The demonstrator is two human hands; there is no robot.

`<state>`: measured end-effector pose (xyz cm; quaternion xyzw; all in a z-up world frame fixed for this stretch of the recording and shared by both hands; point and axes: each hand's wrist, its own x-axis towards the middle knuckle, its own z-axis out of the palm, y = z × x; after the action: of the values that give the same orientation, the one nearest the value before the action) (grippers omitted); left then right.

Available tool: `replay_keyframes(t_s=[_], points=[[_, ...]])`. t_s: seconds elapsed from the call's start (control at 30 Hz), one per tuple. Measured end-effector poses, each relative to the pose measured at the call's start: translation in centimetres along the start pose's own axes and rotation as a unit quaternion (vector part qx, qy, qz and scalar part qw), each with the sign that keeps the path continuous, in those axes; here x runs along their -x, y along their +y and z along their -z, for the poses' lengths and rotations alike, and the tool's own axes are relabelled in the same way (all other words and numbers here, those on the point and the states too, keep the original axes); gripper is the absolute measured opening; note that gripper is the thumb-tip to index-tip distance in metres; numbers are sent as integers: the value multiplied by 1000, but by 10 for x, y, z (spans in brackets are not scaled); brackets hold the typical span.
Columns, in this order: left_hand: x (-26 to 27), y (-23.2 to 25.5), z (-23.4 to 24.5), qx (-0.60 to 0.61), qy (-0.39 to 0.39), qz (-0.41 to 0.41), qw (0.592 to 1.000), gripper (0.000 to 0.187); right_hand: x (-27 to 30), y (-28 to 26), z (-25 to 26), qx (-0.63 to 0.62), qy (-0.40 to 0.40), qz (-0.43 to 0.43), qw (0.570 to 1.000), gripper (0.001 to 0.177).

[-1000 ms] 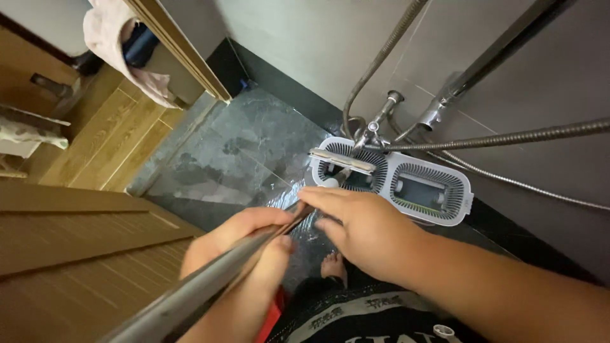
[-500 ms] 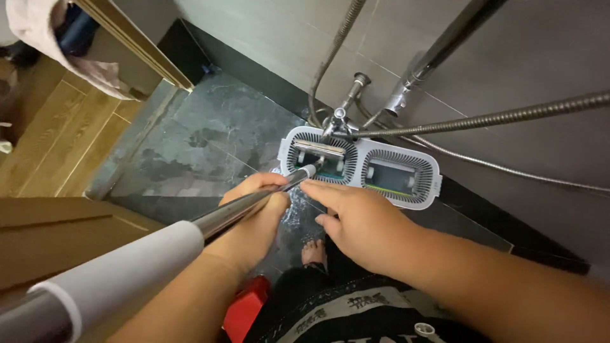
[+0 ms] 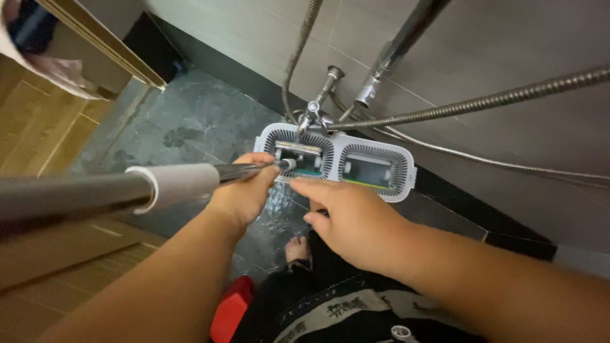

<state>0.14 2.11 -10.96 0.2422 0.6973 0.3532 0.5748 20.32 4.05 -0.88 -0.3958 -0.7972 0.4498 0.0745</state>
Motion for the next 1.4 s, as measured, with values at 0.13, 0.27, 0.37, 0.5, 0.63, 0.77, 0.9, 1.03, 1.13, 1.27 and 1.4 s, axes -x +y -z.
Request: replay_keyframes(t_s=[0.13, 0.27, 0.37, 0.5, 0.63, 0.77, 0.9, 1.03, 1.13, 1.27, 1.4], points=[[2, 6, -11, 76, 26, -15, 997, 21, 5, -3, 2, -14, 9, -24, 1000, 50], [33, 18, -7, 110, 31, -8, 993, 19, 6, -23, 3, 5, -24, -126, 992, 60], [58, 28, 10, 101, 35, -23, 994, 16, -3, -33, -4, 10, -26, -152, 988, 58], [98, 39, 32, 50, 15, -68, 996, 16, -5, -23, -24, 25, 6, -82, 996, 56], [150, 51, 39, 73, 41, -3, 996, 15, -10, -31, -38, -13, 18, -53, 998, 59], [156, 45, 51, -78, 89, -109, 987, 12, -14, -45, -45, 24, -35, -138, 989, 70], [141, 49, 63, -78, 41, -92, 992, 14, -12, -22, -61, -47, -10, -36, 998, 64], [120, 60, 69, -5, 30, -67, 997, 11, -11, -49, -54, 55, -21, -130, 990, 69], [103, 72, 70, 38, 21, -67, 997, 10, -13, -57, -48, 10, -31, -158, 987, 70], [80, 85, 62, 37, 23, -67, 997, 9, -13, -42, -42, -33, -50, -171, 983, 67], [60, 102, 50, 34, 17, -52, 998, 10, -17, -36, -23, -16, -49, -174, 983, 70]])
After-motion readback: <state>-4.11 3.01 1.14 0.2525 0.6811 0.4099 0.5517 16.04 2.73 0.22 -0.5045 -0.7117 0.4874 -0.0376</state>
